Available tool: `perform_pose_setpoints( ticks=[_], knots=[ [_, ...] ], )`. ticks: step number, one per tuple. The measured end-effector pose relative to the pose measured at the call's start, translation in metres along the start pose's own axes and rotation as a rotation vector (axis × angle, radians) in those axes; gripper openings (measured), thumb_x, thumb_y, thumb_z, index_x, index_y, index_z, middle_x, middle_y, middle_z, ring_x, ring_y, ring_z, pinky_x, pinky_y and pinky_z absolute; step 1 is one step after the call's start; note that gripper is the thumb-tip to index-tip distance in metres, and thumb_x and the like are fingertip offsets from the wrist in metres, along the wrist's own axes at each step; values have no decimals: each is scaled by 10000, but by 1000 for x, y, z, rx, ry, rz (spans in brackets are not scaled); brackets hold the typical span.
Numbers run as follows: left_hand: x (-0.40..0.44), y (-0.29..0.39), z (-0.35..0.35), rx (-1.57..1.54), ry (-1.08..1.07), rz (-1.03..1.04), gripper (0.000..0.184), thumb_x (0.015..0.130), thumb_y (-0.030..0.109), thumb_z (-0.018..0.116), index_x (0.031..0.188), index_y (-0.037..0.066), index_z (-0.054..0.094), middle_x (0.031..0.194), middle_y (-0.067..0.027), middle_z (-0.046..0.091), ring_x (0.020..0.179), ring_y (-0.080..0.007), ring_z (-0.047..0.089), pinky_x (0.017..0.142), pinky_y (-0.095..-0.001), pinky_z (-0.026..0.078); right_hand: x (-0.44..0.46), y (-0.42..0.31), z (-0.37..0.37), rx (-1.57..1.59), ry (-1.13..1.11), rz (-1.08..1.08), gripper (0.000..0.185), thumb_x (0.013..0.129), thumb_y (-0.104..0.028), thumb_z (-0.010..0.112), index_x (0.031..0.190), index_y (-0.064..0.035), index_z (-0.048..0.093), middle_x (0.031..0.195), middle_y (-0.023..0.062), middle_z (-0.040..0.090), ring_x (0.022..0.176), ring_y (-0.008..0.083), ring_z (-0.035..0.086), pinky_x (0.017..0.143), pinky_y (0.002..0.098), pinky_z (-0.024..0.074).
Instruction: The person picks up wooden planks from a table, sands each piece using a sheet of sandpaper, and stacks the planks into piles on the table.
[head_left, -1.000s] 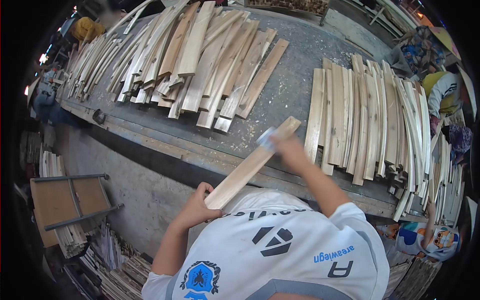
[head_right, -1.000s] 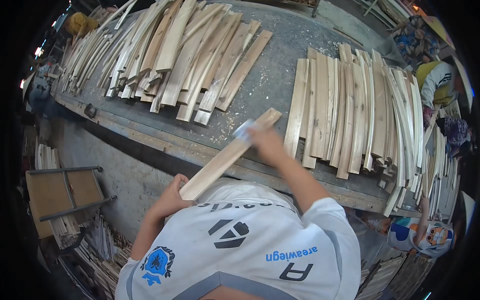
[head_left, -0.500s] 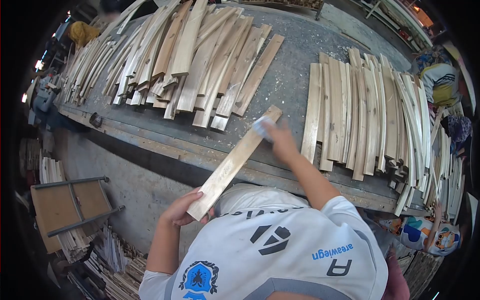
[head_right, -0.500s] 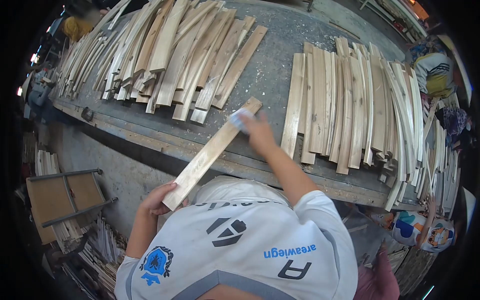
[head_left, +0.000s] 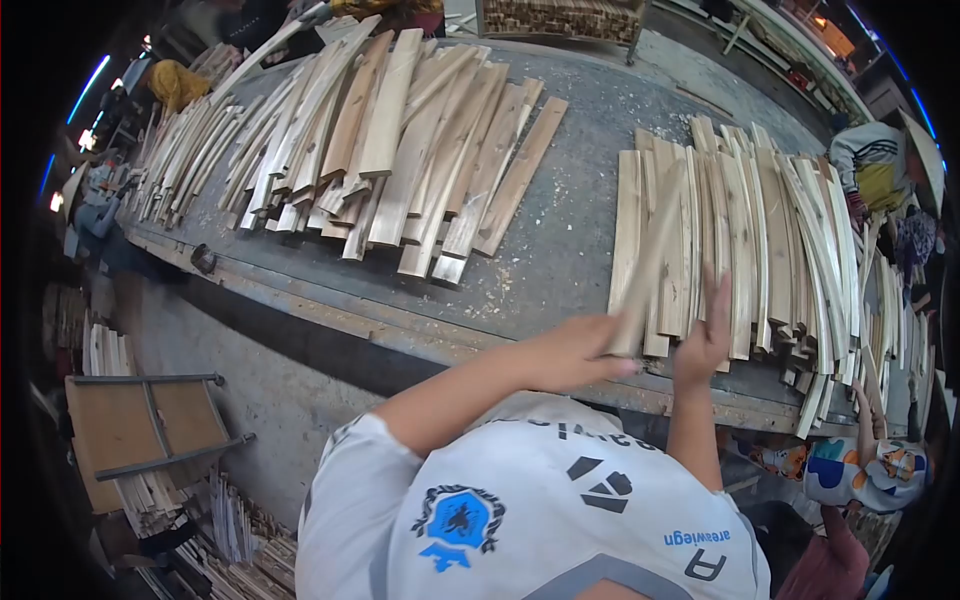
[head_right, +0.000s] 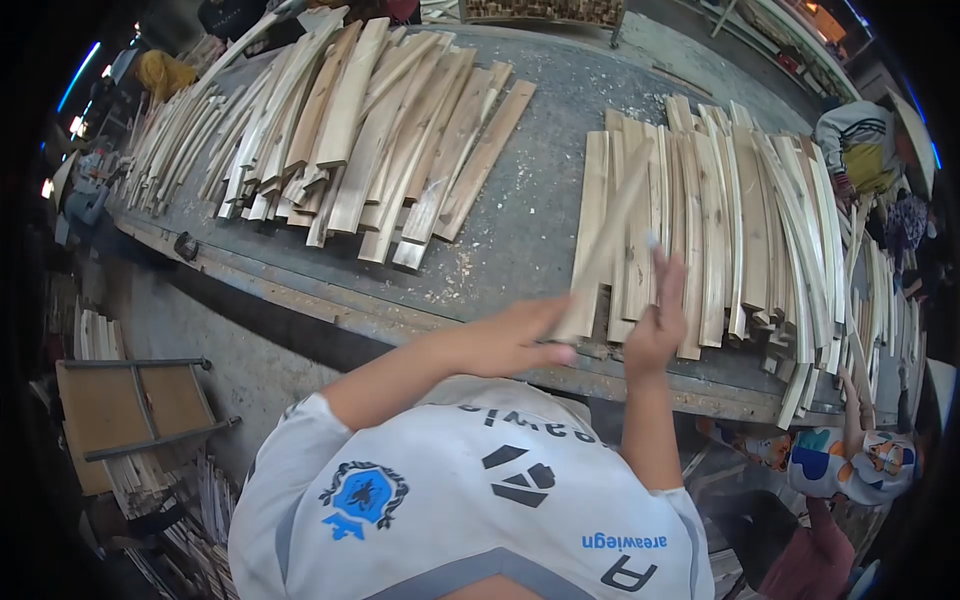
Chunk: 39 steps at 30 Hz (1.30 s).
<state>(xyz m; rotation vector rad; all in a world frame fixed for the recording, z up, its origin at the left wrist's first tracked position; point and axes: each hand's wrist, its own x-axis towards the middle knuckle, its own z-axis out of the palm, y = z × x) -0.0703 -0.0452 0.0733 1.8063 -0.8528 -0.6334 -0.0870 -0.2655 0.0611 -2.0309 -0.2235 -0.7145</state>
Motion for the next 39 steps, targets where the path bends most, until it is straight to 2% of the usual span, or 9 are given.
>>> perform_pose_setpoints(
  ticks=[3,9,11,14,21,25,33,38,39],
  knots=[
    [13,14,-23,564,-98,3,770,896,530,568,1444,34,354,1477,-243,353,1383,-366,332,1122,-446,303,0,-9,-24,72,148,88,756,733,197,242,1473,49,292,1423,248,447,1354,316,413,1154,408,246],
    [-21,-82,-230,1226,1059,-457,615,813,462,681,1227,24,561,1150,-173,608,1117,-303,577,936,-439,467,-42,6,-53,0,264,282,742,741,186,270,1460,25,354,1452,192,433,1359,258,405,1137,360,268],
    [-43,-89,-263,1130,863,-875,571,796,371,717,1217,17,566,1155,-191,607,1074,-319,596,900,-434,481,-51,6,-54,-12,294,336,744,744,182,284,1459,-1,378,1444,165,451,1339,236,430,1112,328,286],
    [-61,-102,-276,1012,793,-762,591,765,280,719,1261,13,540,1210,-211,592,1076,-355,598,932,-462,479,-48,1,-51,-48,295,361,745,738,187,290,1459,12,366,1447,175,446,1335,241,437,1111,330,292],
    [-134,-62,-156,-1531,684,-273,521,850,148,556,1315,-29,399,1042,-167,606,620,-166,626,429,-230,540,-39,18,-30,42,280,259,765,698,215,245,1444,69,332,1407,255,458,1343,308,426,1151,392,278],
    [-127,-51,-62,-955,482,-515,701,833,32,630,1431,136,280,886,-139,608,616,-186,609,492,-299,517,-20,13,-14,54,210,246,757,702,210,256,1436,53,359,1402,227,481,1339,293,437,1150,379,276],
    [-139,-59,-4,-897,203,-728,540,934,161,605,1395,60,343,893,-111,603,744,-162,638,602,-304,549,-23,41,67,15,-386,428,749,737,169,350,1395,-156,497,1374,175,528,1340,322,434,1166,357,236],
    [-184,-34,-12,-843,211,-790,488,934,182,614,1339,26,391,876,-88,613,768,-141,632,657,-286,535,-52,48,122,-178,-949,-179,557,809,104,417,1296,-115,576,1366,147,538,1286,350,471,1165,462,243],
    [-191,-32,-12,-822,222,-797,479,934,182,613,1332,26,397,880,-90,615,765,-139,632,663,-284,532,-41,56,122,-176,-890,123,521,848,48,458,1325,-144,546,1357,121,552,1263,371,486,1157,487,255]
  ],
)
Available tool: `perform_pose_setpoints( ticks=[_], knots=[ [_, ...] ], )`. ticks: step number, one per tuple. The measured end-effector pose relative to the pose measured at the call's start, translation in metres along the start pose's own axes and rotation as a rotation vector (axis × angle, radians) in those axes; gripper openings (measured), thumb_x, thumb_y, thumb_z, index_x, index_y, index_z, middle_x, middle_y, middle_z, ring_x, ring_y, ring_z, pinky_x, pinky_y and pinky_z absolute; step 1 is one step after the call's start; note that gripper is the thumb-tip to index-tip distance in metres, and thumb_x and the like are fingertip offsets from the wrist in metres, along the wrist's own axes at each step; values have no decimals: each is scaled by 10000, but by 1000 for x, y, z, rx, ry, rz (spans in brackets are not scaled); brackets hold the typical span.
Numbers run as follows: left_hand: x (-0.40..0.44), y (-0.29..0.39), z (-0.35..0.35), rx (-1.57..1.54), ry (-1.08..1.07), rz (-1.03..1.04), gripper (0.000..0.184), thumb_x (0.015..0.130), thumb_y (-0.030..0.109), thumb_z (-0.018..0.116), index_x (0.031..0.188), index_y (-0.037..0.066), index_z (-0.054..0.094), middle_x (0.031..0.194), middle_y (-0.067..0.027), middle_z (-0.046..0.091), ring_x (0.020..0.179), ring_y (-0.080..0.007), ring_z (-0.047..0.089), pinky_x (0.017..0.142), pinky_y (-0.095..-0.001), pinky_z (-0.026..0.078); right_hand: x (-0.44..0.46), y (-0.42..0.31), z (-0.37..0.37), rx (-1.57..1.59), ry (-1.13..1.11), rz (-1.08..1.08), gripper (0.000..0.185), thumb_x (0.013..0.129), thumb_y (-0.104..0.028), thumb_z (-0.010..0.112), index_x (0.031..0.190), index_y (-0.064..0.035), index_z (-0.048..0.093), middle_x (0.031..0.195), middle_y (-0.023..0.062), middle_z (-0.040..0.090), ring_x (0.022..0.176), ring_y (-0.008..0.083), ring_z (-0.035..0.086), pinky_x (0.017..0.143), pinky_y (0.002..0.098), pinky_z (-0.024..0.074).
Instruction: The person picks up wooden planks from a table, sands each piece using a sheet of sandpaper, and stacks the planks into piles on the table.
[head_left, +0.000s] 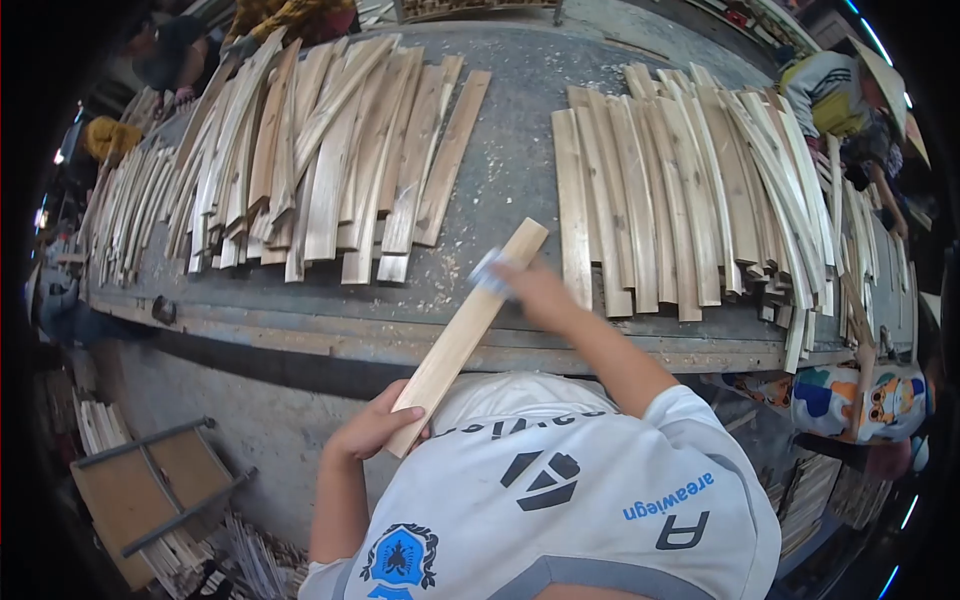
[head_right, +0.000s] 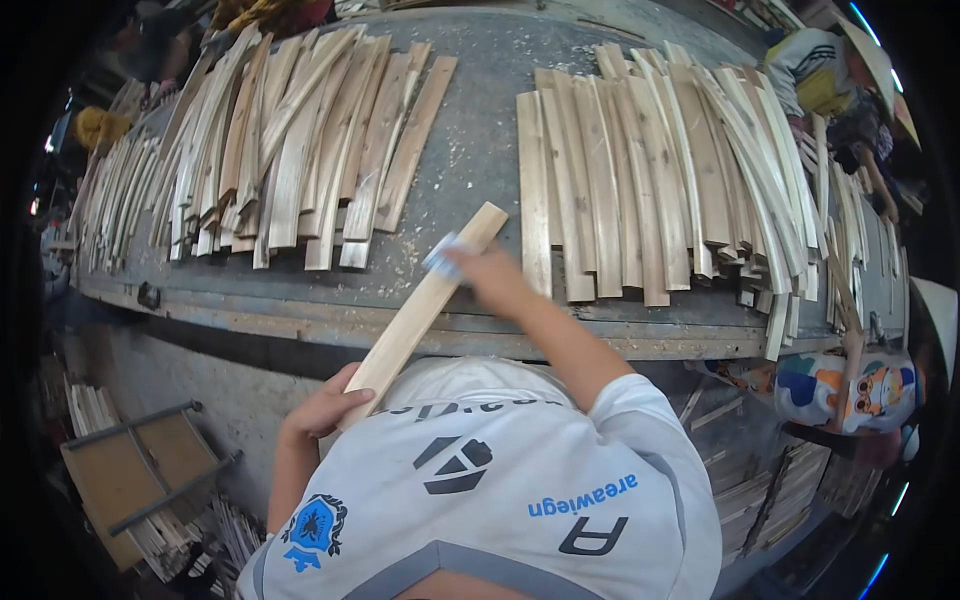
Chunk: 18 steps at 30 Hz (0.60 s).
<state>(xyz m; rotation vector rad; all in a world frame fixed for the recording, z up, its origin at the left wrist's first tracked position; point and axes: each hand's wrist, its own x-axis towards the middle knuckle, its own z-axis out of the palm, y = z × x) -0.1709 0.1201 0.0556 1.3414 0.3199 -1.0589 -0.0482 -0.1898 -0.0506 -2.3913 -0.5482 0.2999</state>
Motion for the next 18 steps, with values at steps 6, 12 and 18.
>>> perform_pose_setpoints(
  ticks=[6,12,18],
  knots=[
    [-3,-18,7,-90,42,45,563,897,152,651,1379,15,396,1036,-89,618,871,-138,632,810,-294,508,-17,-19,35,73,62,-173,470,882,-31,504,1348,-97,509,1316,134,580,1211,369,528,1135,474,295],
    [-2,4,7,77,16,145,602,899,149,639,1421,30,364,1097,-100,593,932,-142,606,841,-301,499,-25,-17,-38,137,415,119,638,774,110,391,1387,-52,460,1299,174,576,1236,359,515,1156,526,210],
    [101,109,83,493,-157,438,709,945,298,588,1491,34,220,1314,-172,475,1155,-247,509,961,-376,447,-88,-33,-117,188,839,134,756,697,180,260,1434,49,366,1408,190,493,1377,276,389,1189,395,142]
  ],
)
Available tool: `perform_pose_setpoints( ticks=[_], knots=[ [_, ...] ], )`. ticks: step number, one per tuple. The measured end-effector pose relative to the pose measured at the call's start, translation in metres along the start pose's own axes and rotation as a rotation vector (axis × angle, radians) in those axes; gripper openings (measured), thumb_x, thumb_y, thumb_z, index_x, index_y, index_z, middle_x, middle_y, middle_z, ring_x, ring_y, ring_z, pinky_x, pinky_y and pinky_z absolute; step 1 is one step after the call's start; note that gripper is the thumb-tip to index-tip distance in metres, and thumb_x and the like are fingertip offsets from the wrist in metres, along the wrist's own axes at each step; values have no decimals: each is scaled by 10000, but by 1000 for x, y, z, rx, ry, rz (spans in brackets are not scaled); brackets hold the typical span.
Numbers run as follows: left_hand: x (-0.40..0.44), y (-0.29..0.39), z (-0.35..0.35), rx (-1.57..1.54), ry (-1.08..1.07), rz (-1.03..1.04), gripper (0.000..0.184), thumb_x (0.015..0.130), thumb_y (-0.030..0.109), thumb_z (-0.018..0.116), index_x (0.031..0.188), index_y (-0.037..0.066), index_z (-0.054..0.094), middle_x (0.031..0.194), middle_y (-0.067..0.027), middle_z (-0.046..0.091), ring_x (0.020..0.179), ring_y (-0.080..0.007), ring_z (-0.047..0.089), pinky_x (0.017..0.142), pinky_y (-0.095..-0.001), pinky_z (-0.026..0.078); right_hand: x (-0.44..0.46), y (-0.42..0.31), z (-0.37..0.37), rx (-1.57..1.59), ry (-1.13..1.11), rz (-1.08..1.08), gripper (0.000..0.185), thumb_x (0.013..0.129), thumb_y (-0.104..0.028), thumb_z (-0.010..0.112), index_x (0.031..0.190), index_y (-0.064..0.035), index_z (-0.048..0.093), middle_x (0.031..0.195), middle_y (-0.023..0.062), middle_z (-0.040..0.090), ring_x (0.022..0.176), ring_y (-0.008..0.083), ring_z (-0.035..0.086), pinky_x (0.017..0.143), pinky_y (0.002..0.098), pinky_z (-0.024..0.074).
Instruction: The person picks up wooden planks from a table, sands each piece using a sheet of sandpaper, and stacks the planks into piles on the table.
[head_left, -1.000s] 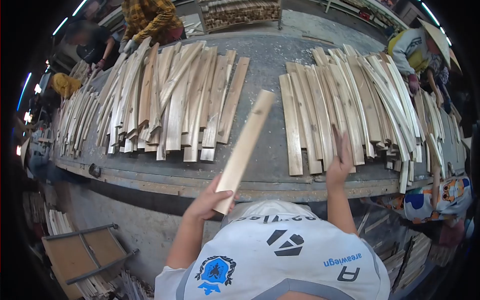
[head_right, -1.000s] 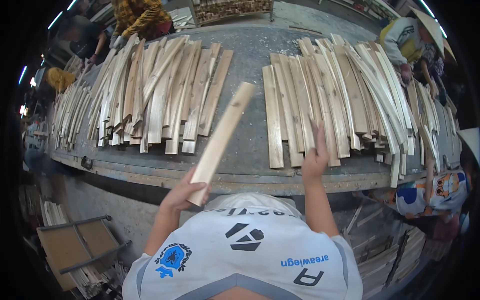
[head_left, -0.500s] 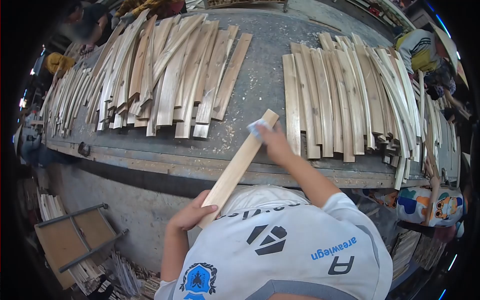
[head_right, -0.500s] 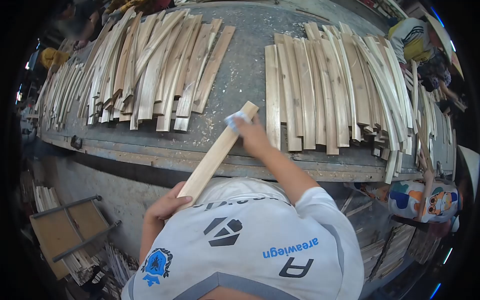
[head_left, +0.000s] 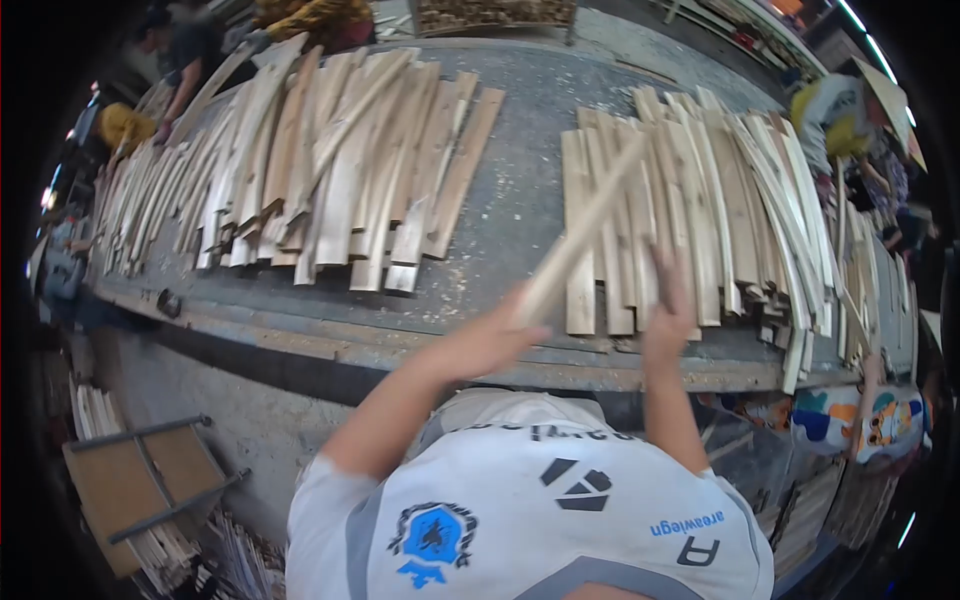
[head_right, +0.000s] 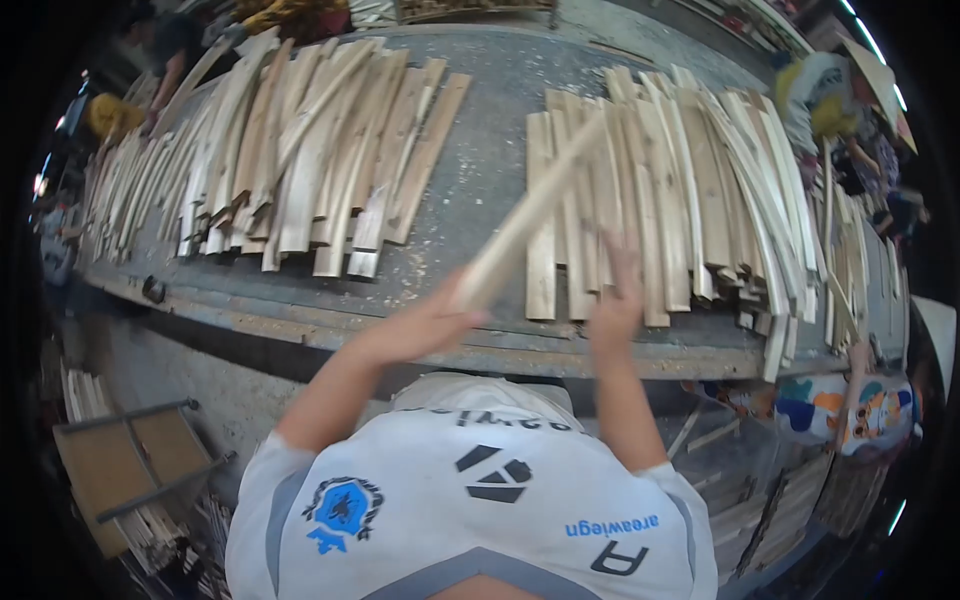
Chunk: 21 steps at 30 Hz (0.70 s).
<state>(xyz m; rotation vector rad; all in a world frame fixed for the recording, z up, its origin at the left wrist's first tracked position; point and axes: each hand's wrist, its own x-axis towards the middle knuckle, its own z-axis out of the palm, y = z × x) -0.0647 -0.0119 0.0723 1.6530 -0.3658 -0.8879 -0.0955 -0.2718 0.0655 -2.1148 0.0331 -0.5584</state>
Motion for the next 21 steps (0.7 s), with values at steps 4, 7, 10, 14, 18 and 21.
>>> perform_pose_setpoints(
  ticks=[4,7,10,14,18,21],
  knots=[
    [52,52,29,712,-66,315,664,936,473,528,1430,50,392,1430,-262,411,1277,-364,471,1044,-447,390,1,-10,-33,252,244,91,795,697,190,261,1480,51,270,1427,236,447,1354,300,413,1151,394,249],
    [49,80,-24,662,222,195,624,903,526,546,1338,78,540,1318,-186,563,1240,-341,517,1050,-421,396,-18,3,-59,133,373,146,752,748,160,306,1480,-10,335,1439,162,463,1247,173,489,899,216,380],
    [42,8,-138,993,819,-158,397,821,337,679,1068,33,613,1111,-140,640,985,-362,627,823,-470,502,-43,22,-79,116,432,214,761,746,167,295,1483,-18,329,1434,157,468,1257,185,475,892,239,337],
    [-26,-34,-173,1252,1068,-665,575,765,319,739,1210,14,539,1309,-141,515,1208,-303,502,901,-466,475,-66,36,-91,142,538,383,774,727,174,283,1483,11,312,1437,199,452,1351,269,422,1132,348,246],
    [-45,-41,-170,872,861,-489,593,777,245,669,1274,-27,490,1226,-155,556,1019,-262,593,788,-387,526,-67,40,-83,252,501,371,759,737,168,293,1474,-8,348,1430,175,467,1332,243,436,1108,314,266],
    [-69,-32,-134,-359,709,-119,551,789,179,556,1286,-40,464,1081,-167,606,815,-214,625,651,-304,535,-52,44,-59,298,436,327,736,755,165,314,1463,-23,382,1420,164,478,1302,215,459,1083,276,282]
  ],
)
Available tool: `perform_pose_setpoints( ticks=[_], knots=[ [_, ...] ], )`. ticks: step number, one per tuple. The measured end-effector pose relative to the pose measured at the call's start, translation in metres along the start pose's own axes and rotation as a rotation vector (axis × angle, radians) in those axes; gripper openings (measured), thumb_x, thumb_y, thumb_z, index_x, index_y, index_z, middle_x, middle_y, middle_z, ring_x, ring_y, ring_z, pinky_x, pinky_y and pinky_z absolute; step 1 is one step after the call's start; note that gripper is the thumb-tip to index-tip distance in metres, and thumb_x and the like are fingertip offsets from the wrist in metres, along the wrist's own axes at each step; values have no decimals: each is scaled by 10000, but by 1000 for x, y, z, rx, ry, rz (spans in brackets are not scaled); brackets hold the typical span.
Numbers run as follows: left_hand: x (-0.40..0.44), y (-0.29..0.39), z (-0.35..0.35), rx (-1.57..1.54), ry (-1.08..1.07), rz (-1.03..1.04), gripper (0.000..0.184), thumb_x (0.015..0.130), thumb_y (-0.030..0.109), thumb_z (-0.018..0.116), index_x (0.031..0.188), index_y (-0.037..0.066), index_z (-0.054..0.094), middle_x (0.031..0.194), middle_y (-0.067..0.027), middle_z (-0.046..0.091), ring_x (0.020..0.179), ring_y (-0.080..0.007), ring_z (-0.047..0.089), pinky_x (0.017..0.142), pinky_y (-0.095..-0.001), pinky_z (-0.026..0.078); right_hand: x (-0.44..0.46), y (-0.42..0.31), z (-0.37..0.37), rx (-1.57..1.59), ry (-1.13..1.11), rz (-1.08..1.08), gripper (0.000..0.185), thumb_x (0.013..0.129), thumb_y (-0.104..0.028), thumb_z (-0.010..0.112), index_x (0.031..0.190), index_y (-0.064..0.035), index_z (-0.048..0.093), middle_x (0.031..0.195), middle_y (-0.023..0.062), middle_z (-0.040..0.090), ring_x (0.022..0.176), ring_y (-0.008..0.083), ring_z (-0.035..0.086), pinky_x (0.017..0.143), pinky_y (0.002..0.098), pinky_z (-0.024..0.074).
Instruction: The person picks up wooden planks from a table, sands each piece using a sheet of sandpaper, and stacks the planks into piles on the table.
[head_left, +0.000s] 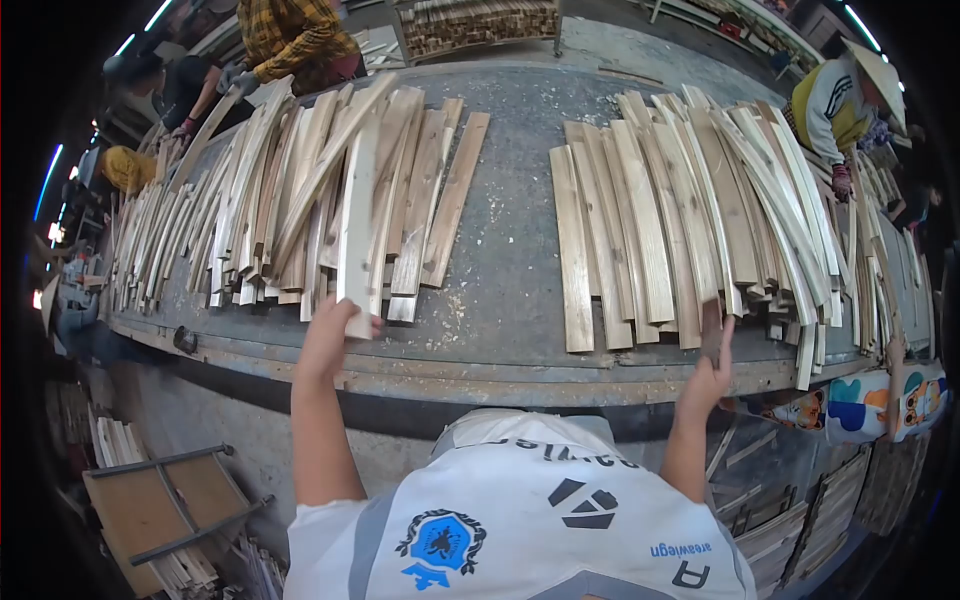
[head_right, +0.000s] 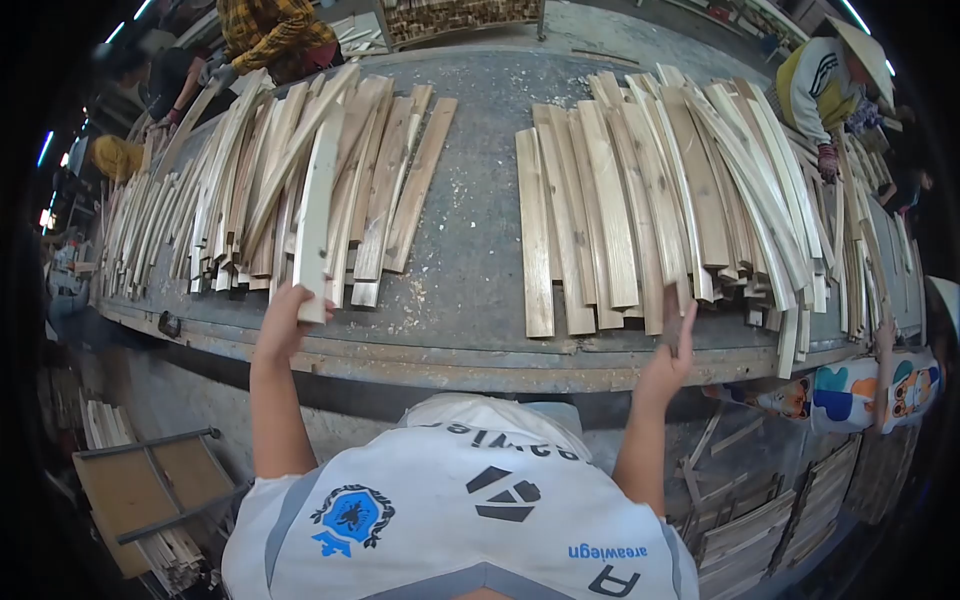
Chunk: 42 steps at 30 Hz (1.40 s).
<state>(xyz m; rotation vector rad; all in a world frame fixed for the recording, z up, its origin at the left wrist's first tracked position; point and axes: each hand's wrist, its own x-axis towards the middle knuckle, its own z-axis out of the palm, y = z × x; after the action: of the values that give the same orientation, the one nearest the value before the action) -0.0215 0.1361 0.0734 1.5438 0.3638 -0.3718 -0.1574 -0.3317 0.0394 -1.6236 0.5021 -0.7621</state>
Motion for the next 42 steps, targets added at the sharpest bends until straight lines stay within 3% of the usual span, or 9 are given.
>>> perform_pose_setpoints(
  ticks=[3,5,12,17,22,27,30,39,42],
  knots=[
    [-41,-32,18,-971,-390,-327,481,873,175,478,1304,-32,424,977,-192,635,708,-209,622,610,-298,534,0,-3,41,-58,-135,65,733,745,181,294,1452,8,378,1420,177,478,1321,228,449,1111,300,266],
    [-58,-77,21,-640,-446,-405,518,941,271,493,1359,-14,385,988,-209,640,695,-216,614,611,-322,526,-5,-22,77,-12,-244,224,713,744,191,271,1436,49,372,1419,190,477,1344,250,432,1154,337,230],
    [-96,-122,37,-546,-529,-540,477,1029,384,369,1301,-6,404,997,-245,645,712,-256,672,569,-323,570,-84,48,159,-371,-1412,-756,348,932,-122,469,1239,-90,632,1306,171,582,1182,320,574,1093,399,360],
    [-104,-103,42,-474,-511,-453,494,1029,416,343,1307,10,394,978,-239,657,674,-255,678,522,-289,567,8,66,200,-252,-1170,359,426,1019,-350,385,1292,-89,583,1265,134,606,1143,222,571,1097,342,330],
    [-104,-91,52,-542,-536,-404,495,1026,427,347,1293,13,397,953,-230,660,654,-235,670,504,-273,555,-81,1,183,-276,-1566,-874,390,1032,-261,342,1303,-104,574,1278,130,601,1211,206,542,1103,323,349],
    [-102,-69,57,-501,-510,-435,481,1038,416,309,1266,9,424,953,-223,657,651,-228,664,517,-292,564,-7,37,202,-140,-1099,475,371,1008,-334,433,1211,-99,636,1135,101,683,1018,187,644,1089,331,342],
    [-103,-63,63,-546,-456,-428,525,1040,427,289,1261,-26,439,966,-247,661,710,-255,688,588,-326,590,-64,-18,189,-392,-1500,-873,356,972,-164,424,1297,-132,564,1251,76,630,1140,223,600,1150,470,276],
    [-106,-65,70,-557,-392,-355,585,983,478,449,1238,-47,494,979,-254,663,786,-292,708,653,-358,607,-89,-54,156,-278,-1553,-817,558,829,3,542,1373,-105,482,1258,88,626,1232,241,552,1148,564,224],
    [-109,-62,68,-542,-401,-363,536,975,435,498,1203,-50,510,991,-228,667,779,-281,708,655,-350,609,-70,-11,167,-392,-1454,-445,479,906,-74,471,1381,-127,479,1244,76,633,1249,197,540,1132,536,282]
  ],
)
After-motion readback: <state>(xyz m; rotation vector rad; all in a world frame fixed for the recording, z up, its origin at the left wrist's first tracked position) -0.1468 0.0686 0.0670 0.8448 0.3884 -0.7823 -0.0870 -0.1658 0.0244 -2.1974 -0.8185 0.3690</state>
